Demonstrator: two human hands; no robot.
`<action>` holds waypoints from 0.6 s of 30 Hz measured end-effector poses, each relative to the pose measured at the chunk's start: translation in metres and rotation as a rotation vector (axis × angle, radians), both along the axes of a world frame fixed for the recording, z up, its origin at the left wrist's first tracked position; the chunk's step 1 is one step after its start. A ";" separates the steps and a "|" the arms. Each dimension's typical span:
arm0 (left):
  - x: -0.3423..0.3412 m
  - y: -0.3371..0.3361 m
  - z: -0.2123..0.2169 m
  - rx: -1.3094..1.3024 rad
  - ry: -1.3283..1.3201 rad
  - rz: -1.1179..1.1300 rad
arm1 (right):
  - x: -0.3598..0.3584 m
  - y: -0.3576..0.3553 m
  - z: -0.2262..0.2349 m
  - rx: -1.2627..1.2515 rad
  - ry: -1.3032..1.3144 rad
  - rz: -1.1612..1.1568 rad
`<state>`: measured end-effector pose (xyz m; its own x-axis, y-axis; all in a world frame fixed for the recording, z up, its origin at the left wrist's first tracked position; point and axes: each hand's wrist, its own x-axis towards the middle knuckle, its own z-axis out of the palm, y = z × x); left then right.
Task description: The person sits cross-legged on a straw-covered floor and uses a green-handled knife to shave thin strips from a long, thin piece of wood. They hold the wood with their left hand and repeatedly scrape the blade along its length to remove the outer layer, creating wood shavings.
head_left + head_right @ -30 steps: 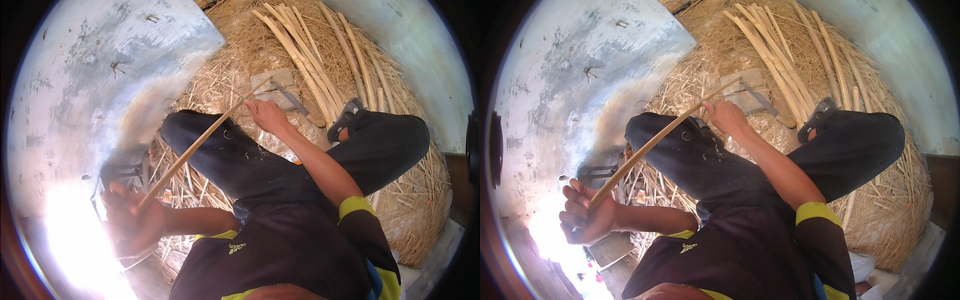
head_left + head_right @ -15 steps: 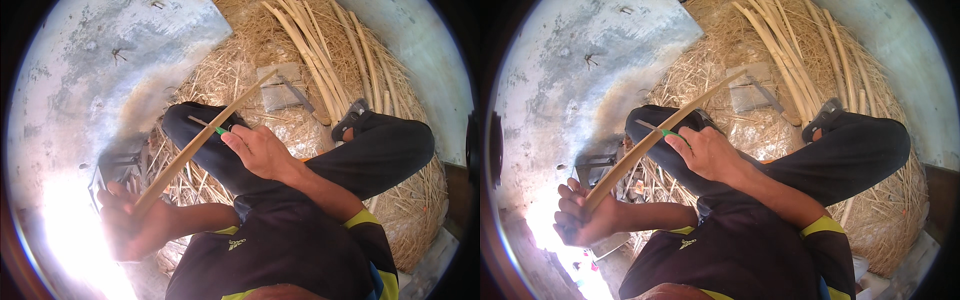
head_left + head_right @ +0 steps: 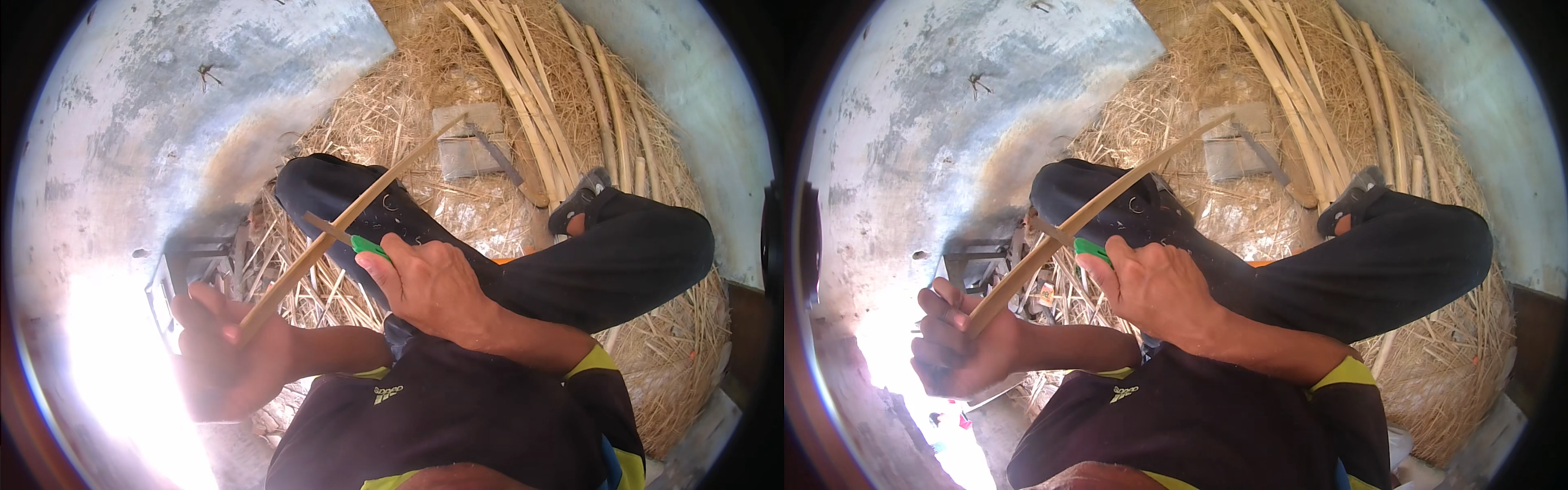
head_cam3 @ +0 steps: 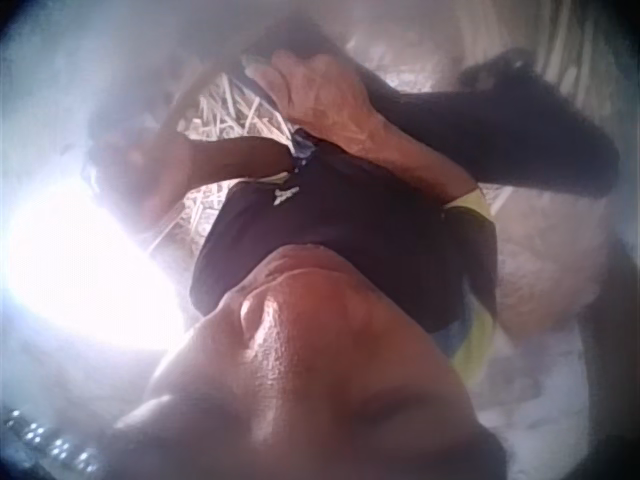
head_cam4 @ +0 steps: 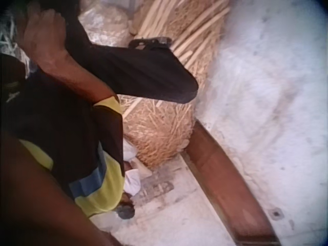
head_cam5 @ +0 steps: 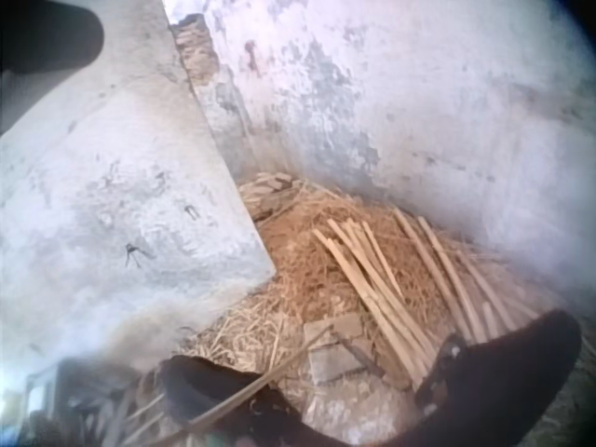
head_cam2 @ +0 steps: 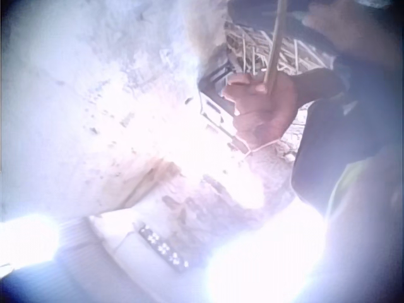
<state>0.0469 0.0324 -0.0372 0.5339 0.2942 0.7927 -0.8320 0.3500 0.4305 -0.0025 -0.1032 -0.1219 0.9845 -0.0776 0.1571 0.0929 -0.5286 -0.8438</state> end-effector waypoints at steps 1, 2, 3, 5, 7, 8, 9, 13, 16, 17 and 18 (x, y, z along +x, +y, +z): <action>0.001 -0.003 -0.004 -0.036 0.004 -0.019 | -0.001 0.000 -0.003 0.027 -0.029 -0.011; 0.002 -0.005 -0.007 -0.072 0.008 -0.038 | -0.004 0.001 -0.006 0.052 -0.057 -0.021; 0.000 -0.006 -0.004 -0.017 -0.006 -0.055 | -0.006 0.002 -0.005 0.090 -0.092 -0.018; -0.004 -0.007 0.002 0.094 -0.030 -0.089 | -0.002 -0.009 -0.010 0.051 -0.063 -0.033; -0.007 -0.007 0.004 0.064 -0.013 0.003 | 0.000 -0.009 -0.006 0.019 -0.030 -0.015; -0.008 -0.005 0.005 0.049 -0.006 0.051 | 0.000 -0.006 0.002 0.014 -0.011 0.003; -0.006 -0.006 0.000 0.039 -0.007 0.073 | -0.001 -0.006 0.005 0.004 0.021 -0.005; -0.002 -0.009 -0.006 0.033 -0.013 -0.012 | -0.008 -0.009 -0.002 -0.013 -0.002 -0.036; -0.004 -0.007 -0.003 0.018 -0.004 0.058 | 0.014 -0.026 -0.033 -0.164 0.114 -0.166; -0.005 -0.006 -0.006 0.007 0.008 0.111 | 0.010 -0.026 -0.034 -0.149 0.080 -0.121; -0.006 0.003 -0.004 0.070 -0.050 0.067 | 0.008 -0.018 -0.014 -0.126 0.041 -0.045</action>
<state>0.0412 0.0352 -0.0411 0.4742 0.2705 0.8379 -0.8735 0.2635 0.4093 0.0056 -0.1216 -0.1355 0.9863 -0.1042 0.1277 0.0332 -0.6332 -0.7733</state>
